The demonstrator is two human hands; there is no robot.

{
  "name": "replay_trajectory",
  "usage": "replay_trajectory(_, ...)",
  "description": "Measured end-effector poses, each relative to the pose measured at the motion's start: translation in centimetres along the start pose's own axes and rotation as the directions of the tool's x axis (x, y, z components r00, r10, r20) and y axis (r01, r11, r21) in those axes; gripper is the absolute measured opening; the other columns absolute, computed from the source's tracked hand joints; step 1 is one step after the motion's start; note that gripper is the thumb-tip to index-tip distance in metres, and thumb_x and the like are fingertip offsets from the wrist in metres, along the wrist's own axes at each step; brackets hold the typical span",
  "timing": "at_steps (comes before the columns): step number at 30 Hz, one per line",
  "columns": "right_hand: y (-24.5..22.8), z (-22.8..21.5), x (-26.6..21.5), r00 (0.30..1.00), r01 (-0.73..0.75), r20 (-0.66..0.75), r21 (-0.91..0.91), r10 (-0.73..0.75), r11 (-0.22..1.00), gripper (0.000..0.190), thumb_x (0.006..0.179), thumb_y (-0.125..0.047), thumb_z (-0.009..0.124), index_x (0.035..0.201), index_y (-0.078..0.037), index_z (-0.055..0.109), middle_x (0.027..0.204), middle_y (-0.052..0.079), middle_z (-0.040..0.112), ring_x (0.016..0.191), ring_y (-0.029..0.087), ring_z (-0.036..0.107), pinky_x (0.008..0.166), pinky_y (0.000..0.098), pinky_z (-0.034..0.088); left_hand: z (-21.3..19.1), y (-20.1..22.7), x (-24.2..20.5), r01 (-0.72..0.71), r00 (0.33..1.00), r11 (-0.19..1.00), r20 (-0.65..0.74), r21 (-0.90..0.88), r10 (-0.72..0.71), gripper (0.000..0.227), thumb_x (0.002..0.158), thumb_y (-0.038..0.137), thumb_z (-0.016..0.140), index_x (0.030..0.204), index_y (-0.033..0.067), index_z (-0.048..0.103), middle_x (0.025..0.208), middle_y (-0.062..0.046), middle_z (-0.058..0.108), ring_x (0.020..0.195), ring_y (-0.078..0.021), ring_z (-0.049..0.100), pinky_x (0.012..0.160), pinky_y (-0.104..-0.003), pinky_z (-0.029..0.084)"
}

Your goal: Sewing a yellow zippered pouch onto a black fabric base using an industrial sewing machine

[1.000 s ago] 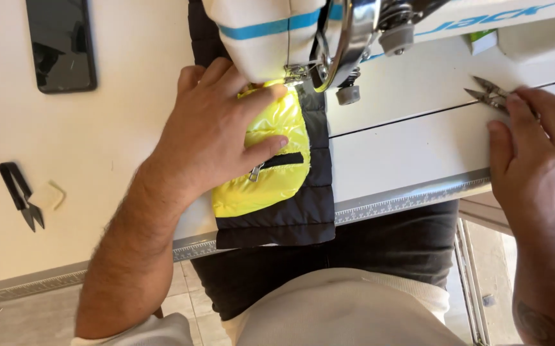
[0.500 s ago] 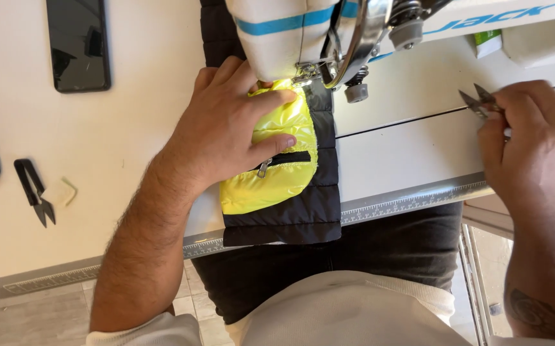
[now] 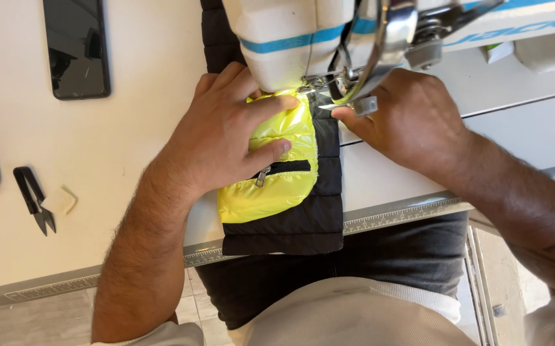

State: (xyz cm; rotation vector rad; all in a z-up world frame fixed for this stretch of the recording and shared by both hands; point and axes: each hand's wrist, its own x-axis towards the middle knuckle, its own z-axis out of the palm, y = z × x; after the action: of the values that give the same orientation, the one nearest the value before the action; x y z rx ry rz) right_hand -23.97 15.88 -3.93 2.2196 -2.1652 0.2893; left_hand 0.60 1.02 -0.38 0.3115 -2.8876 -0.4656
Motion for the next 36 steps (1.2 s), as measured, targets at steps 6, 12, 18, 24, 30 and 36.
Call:
replay_trajectory(6,-0.3,1.8,1.1,0.969,0.075,-0.217,-0.214,-0.122,0.974,0.051,0.102,-0.055,0.076,0.128,-0.011,0.076,0.12,0.014,0.078,0.103,0.033,0.076,0.077,0.0418,0.064,0.2,-0.7,0.2,-0.01,1.0,1.0,0.01,-0.025,0.01,0.049,0.089,0.041,0.077,0.129,0.0129,0.07,0.122,-0.012,0.056,0.118,-0.0349,0.049,0.083,-0.052,0.041)
replay_trajectory(12,0.1,2.0,1.9,0.898,0.194,-0.289,-0.417,-0.332,0.888,0.053,0.111,-0.05,0.075,0.141,-0.006,0.072,0.141,0.014,0.072,0.133,0.032,0.064,0.115,0.0429,0.051,0.5,-1.2,0.1,-0.006,1.0,1.0,0.011,-0.02,0.007,0.049,0.088,0.04,0.075,0.129,0.0141,0.069,0.122,-0.011,0.056,0.114,-0.0345,0.048,0.081,-0.051,0.039)
replay_trajectory(18,-0.4,1.7,2.4,0.872,0.286,-0.351,-0.201,-0.341,0.937,0.041,0.111,-0.033,0.072,0.133,0.001,0.07,0.133,0.019,0.072,0.126,0.038,0.067,0.109,0.0492,0.055,0.6,-1.2,0.3,-0.02,1.0,1.0,0.0,-0.023,0.02,0.05,0.086,0.04,0.077,0.128,0.014,0.069,0.12,-0.012,0.055,0.117,-0.0363,0.048,0.08,-0.052,0.04)
replay_trajectory(24,-0.1,2.3,2.1,0.843,0.272,-0.367,-0.339,-0.393,0.901,0.028,0.113,-0.04,0.07,0.096,-0.018,0.065,0.102,0.004,0.068,0.098,0.027,0.07,0.086,0.0429,0.059,0.8,-1.2,0.3,-0.026,1.0,1.0,0.009,0.007,0.026,0.051,0.087,0.041,0.075,0.131,0.0159,0.068,0.121,-0.013,0.054,0.114,-0.0366,0.047,0.08,-0.052,0.04)
replay_trajectory(30,0.1,3.2,2.0,0.878,0.274,-0.29,-0.35,-0.381,0.896,0.037,0.109,-0.042,0.079,0.094,-0.018,0.055,0.093,0.001,0.062,0.086,0.024,0.063,0.074,0.0391,0.051,0.8,-1.0,0.4,-0.009,0.999,1.0,0.05,0.025,0.007,0.055,0.085,0.041,0.075,0.134,0.0167,0.068,0.126,-0.013,0.053,0.117,-0.037,0.045,0.082,-0.053,0.039)
replay_trajectory(36,-0.8,2.4,1.7,0.899,0.186,-0.312,-0.361,-0.306,0.914,0.024,0.115,-0.042,0.062,0.104,-0.022,0.068,0.104,-0.002,0.075,0.093,0.023,0.074,0.072,0.0368,0.058,0.9,-0.9,0.4,-0.01,0.999,0.999,0.049,0.032,0.008,0.052,0.086,0.041,0.075,0.132,0.0175,0.07,0.123,-0.014,0.053,0.114,-0.0374,0.045,0.079,-0.052,0.039)
